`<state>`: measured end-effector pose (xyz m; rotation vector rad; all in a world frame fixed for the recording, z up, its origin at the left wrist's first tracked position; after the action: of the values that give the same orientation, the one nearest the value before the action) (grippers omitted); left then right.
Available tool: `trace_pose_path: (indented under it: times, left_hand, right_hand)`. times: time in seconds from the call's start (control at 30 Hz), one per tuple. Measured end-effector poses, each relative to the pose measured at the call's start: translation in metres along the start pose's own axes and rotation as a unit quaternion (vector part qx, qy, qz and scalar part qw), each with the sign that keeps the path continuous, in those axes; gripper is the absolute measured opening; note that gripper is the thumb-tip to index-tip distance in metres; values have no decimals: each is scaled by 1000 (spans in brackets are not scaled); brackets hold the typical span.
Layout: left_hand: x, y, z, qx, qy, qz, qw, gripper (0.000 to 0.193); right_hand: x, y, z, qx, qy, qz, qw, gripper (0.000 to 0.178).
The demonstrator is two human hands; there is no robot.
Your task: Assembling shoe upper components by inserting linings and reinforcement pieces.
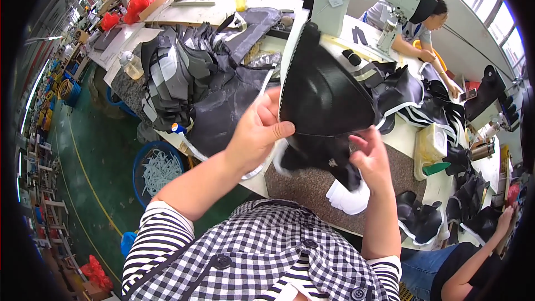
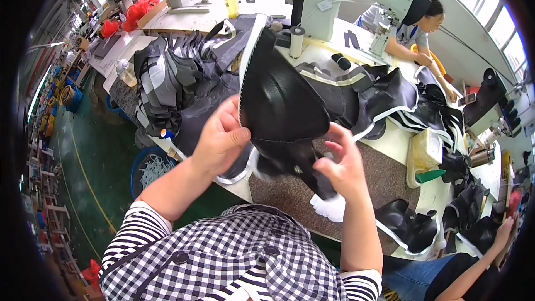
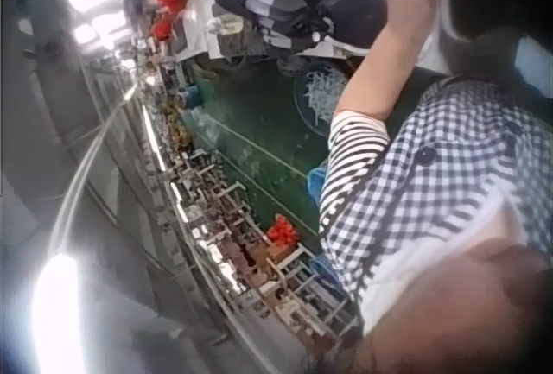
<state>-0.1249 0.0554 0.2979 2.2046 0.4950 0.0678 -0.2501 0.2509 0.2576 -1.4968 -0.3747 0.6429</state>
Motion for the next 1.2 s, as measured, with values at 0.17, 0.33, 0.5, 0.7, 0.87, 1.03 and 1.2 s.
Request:
trace_pose_path:
  times: [0.17, 0.33, 0.5, 0.7, 0.87, 1.03, 1.2]
  left_hand:
    - [18, -36, 6, 134, 95, 63, 984, 27]
    - [41, -64, 6, 159, 118, 161, 967, 30]
    - [116, -130, 33, 172, 159, 436, 869, 54]
    - [111, -75, 70, -439, -54, 384, 811, 32]
    - [55, -50, 65, -674, -58, -116, 727, 47]
    - [57, -85, 104, -388, 109, 202, 892, 15]
    - [81, -105, 129, -318, 188, 212, 905, 19]
  right_hand:
    - [3, -15, -3, -86, -79, -170, 978, 30]
    - [-4, -40, -4, 59, -100, -133, 984, 26]
    - [-10, -33, -42, 351, -213, 87, 908, 23]
    - [-5, 87, -55, 186, -302, -92, 931, 17]
    - [1, 76, -79, 147, -363, -109, 913, 15]
    - [9, 87, -71, 202, -272, -117, 934, 18]
    - [23, 79, -93, 257, -227, -71, 937, 26]
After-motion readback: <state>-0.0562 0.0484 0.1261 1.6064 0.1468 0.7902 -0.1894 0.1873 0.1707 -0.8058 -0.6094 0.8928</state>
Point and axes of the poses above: each hand's wrist, its own x-axis away from the middle knuckle, its own z-axis out of the back of the hand, y = z × x, the point moved 6 cm from there along -x, towards the middle knuckle, and after that the axes turned 8 degrees about y, right-handed, at the moved point
